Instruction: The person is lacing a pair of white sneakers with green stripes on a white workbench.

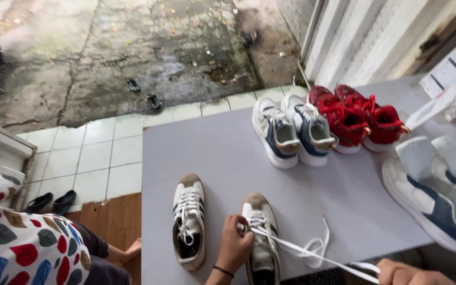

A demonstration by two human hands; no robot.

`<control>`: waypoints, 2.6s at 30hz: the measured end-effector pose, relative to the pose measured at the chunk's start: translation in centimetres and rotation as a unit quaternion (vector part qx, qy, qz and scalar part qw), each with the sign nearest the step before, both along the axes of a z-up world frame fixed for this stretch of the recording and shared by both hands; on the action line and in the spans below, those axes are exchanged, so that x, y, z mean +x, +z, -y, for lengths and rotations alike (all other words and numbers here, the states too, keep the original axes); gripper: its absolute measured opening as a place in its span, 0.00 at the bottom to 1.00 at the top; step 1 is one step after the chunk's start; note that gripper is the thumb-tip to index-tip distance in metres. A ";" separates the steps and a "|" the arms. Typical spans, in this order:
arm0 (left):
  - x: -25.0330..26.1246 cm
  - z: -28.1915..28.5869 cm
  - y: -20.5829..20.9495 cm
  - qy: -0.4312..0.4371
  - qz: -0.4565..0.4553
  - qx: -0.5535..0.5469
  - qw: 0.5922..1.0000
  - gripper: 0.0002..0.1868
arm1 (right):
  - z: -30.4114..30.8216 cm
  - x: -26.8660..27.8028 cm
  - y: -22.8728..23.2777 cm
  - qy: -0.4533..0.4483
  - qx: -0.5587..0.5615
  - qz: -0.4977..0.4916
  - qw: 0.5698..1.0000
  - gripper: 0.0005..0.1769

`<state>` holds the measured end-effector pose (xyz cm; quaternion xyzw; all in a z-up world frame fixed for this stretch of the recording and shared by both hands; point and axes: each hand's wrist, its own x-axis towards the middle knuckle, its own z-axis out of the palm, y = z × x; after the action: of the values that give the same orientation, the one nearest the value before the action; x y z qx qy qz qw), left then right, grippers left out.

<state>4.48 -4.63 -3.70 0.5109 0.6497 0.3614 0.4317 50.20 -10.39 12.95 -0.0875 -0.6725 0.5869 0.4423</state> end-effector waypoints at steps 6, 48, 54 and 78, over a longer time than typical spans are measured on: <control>0.2 0.8 1.2 -0.009 -0.017 0.007 1.000 0.09 | 3.6 -8.0 7.1 -0.160 0.022 0.042 0.986 0.22; -0.2 2.0 1.6 -0.022 -0.027 -0.004 0.999 0.18 | -4.7 -22.6 -5.1 -0.214 -0.268 0.583 0.736 0.12; -0.2 -0.2 5.3 -0.189 -0.142 0.230 0.944 0.29 | -5.0 -21.0 -4.2 -0.202 -0.291 0.522 0.776 0.18; 1.0 -1.1 12.3 -0.360 -0.077 0.371 0.853 0.27 | 0.0 -16.3 0.7 -0.198 -0.241 0.360 0.879 0.19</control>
<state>5.43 -3.53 8.64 0.8573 0.2693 0.3542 0.2589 33.88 -10.42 13.70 -0.5276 -0.5917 0.5593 0.2422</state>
